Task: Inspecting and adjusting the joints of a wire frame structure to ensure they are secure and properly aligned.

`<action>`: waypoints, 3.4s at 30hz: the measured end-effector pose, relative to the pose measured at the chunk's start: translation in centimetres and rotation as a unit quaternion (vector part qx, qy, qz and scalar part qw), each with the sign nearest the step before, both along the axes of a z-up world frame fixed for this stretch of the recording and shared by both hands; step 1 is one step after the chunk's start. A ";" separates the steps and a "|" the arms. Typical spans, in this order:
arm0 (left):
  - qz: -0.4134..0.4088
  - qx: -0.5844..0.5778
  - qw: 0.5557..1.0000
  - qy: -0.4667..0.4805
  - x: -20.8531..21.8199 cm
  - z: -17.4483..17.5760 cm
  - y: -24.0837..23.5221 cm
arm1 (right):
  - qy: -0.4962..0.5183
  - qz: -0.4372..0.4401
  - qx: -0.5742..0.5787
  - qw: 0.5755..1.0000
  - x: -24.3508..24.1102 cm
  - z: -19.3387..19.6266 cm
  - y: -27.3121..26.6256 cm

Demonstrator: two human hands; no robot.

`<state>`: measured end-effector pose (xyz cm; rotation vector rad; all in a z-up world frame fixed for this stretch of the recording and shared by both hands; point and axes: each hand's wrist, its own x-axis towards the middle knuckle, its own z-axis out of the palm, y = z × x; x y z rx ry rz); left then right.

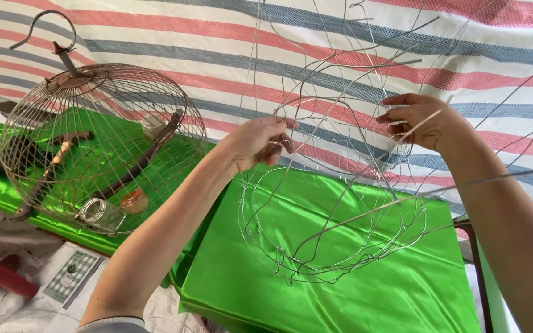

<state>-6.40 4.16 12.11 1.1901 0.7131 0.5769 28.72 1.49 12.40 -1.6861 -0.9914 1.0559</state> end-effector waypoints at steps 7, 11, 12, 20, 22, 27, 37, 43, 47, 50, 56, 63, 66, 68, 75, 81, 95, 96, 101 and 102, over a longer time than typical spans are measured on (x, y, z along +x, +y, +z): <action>0.002 -0.013 1.000 0.018 0.1 -0.8 1.1 | 0.029 0.001 -0.014 0.999 -0.4 2.7 -0.4; 0.005 -0.017 1.000 0.018 0.1 -1.0 1.5 | 0.095 -0.033 0.001 0.995 3.7 1.2 3.2; 0.004 -0.016 1.000 0.017 0.1 -0.8 1.3 | 0.095 -0.034 0.002 0.995 4.7 0.6 4.3; -0.024 0.050 0.998 0.002 -0.5 -1.8 1.9 | -0.058 0.009 0.019 0.998 2.8 -1.5 6.5; -0.024 0.047 0.999 0.001 -0.6 -1.6 1.9 | -0.068 0.010 0.021 0.997 1.8 -1.4 5.7; -0.030 0.033 0.999 0.002 -0.5 -1.3 1.8 | -0.151 0.014 0.015 0.988 -0.4 -0.4 4.5; -0.001 0.040 0.999 -0.008 -0.8 -0.9 1.3 | -0.295 -0.041 0.119 0.947 5.9 -5.5 8.7; 0.000 0.050 0.999 -0.017 -0.4 -1.6 1.5 | -0.389 -0.046 0.071 0.917 8.3 -7.1 10.7; 0.010 0.053 0.998 -0.018 -0.4 -1.6 1.4 | -0.441 -0.015 0.030 0.897 5.2 -4.5 7.9; 0.008 0.050 0.999 -0.019 -0.3 -1.6 1.2 | -0.465 0.014 0.010 0.885 5.0 -3.9 6.5; 0.015 0.052 0.998 -0.032 0.2 -1.9 1.5 | -0.349 0.003 0.020 0.937 2.5 -1.5 4.6; 0.018 0.052 0.998 -0.026 0.3 -1.6 1.1 | -0.361 0.021 0.044 0.931 0.5 0.4 2.2; 0.014 0.057 0.998 -0.024 0.1 -1.5 1.0 | -0.243 0.065 0.064 0.966 0.0 1.4 1.4; 0.022 0.066 0.997 -0.031 0.0 -1.8 1.1 | -0.201 0.093 0.082 0.972 0.4 1.8 0.9; 0.016 0.064 0.998 -0.019 -0.1 -1.5 1.1 | -0.184 0.101 0.082 0.974 0.6 1.7 0.6; 0.012 0.064 0.998 -0.013 0.2 -0.8 0.7 | -0.178 0.107 0.069 0.976 -1.2 3.0 -0.3; 0.014 0.087 0.996 -0.011 0.4 -1.8 1.1 | -0.381 0.053 0.134 0.913 2.6 -1.5 4.9; 0.016 0.087 0.996 -0.011 0.2 -1.6 0.7 | -0.380 0.056 0.135 0.913 2.7 -1.8 4.9; 0.032 0.130 0.991 0.013 -0.3 -0.9 -0.5 | -0.411 0.048 0.170 0.894 1.2 -1.4 3.3; 0.034 0.130 0.991 0.013 -0.4 -0.9 -0.5 | -0.411 0.049 0.171 0.894 1.7 -2.0 3.8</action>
